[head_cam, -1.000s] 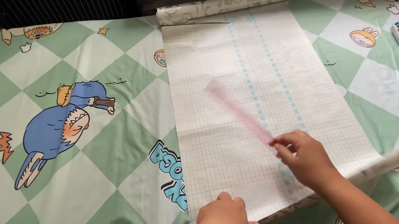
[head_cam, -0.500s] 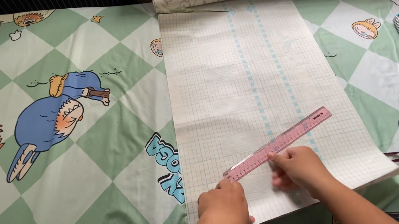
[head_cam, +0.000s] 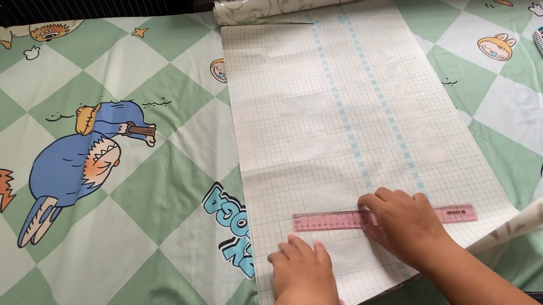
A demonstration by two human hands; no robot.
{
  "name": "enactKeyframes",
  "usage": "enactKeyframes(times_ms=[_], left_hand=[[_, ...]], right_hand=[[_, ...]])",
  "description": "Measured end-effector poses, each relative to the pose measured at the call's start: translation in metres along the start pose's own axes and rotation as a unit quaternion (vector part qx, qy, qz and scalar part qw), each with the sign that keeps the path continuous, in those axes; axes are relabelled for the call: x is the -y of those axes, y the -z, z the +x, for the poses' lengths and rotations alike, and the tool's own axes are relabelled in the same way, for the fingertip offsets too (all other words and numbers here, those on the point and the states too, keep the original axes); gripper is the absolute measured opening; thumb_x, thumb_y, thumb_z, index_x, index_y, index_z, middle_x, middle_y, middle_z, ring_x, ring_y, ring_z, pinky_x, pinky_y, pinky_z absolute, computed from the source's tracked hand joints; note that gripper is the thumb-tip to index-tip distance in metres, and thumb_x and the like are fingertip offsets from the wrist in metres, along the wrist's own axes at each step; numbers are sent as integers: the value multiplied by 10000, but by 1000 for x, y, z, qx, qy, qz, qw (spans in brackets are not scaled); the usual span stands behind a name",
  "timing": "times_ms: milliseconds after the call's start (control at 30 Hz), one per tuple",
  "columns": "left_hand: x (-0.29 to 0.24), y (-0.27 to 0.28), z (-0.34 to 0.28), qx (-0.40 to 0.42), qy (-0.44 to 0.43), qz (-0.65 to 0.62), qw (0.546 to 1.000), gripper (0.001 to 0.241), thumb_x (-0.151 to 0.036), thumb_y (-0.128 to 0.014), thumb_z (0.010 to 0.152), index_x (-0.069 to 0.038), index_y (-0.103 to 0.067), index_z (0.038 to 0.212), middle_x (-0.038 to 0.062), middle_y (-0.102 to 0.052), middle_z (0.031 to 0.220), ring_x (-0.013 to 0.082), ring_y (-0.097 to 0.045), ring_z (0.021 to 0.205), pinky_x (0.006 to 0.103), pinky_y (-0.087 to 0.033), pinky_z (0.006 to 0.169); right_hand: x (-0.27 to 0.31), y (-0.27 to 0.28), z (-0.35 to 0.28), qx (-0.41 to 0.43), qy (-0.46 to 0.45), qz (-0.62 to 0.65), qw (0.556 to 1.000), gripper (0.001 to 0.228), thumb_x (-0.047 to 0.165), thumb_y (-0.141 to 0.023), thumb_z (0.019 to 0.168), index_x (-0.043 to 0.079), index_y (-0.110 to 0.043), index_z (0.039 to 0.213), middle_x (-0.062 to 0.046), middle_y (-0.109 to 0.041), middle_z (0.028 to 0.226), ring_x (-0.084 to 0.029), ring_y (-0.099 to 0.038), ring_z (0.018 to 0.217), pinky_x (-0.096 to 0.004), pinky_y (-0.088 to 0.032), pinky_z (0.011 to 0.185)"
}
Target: Measure a roll of vinyl film using a ruler and tape measure, mark it with a pen, and then cut it with scissors.
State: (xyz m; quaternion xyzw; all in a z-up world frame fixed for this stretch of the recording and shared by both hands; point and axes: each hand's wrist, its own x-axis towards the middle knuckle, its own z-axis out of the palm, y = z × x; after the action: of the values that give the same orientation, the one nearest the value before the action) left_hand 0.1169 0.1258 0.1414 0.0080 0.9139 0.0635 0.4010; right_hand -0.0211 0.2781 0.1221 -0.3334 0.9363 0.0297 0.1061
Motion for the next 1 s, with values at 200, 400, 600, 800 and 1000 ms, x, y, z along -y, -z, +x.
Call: enactKeyframes(times_ms=[200, 400, 600, 800, 1000], left_hand=[[-2, -5, 5, -2, 12, 1, 1000, 1015, -540, -704, 1070, 58, -193, 1710, 531, -117, 1668, 624, -492, 1292, 578, -501, 909], [-1, 5, -9, 2, -6, 12, 1000, 978, -541, -683, 1079, 73, -233, 1693, 550, -148, 1651, 570, -570, 1231, 566, -543, 879], [-6, 31, -35, -8, -19, 0, 1000, 1048, -555, -627, 1080, -64, -2, 1763, 494, -52, 1698, 444, -686, 995, 501, -529, 793], [-4, 28, -24, 22, -25, 18, 999, 933, -617, -628, 989, -306, -209, 1763, 266, 28, 1819, 501, -633, 1186, 591, -502, 915], [7, -1, 9, 15, 60, 120, 991, 670, -159, -644, 1072, 53, -385, 1653, 490, -75, 1738, 716, -515, 1265, 711, -503, 944]], right_hand=[[-7, 16, 11, 69, -196, 65, 976, 539, 481, -554, 1059, 153, -468, 1477, -73, -791, 1118, -242, -827, 860, -424, -692, 792], [-20, 34, 8, 37, -372, 296, 879, 591, 349, -641, 1083, 0, -393, 1490, -233, -775, 909, -325, -782, 676, -413, -655, 638], [-8, 31, 4, -16, -377, 554, 743, 604, -47, -554, 1083, -5, -201, 1571, -258, -660, 864, -341, -733, 645, -396, -663, 607], [5, 24, -5, 63, -270, 259, 925, 632, 188, -713, 979, 146, -384, 1517, -160, -602, 1182, -269, -685, 941, -386, -634, 765], [13, 37, -34, 211, -91, 20, 973, 648, 397, -788, 966, 355, -458, 1523, 78, -231, 1786, -201, -199, 1680, -566, -270, 1365]])
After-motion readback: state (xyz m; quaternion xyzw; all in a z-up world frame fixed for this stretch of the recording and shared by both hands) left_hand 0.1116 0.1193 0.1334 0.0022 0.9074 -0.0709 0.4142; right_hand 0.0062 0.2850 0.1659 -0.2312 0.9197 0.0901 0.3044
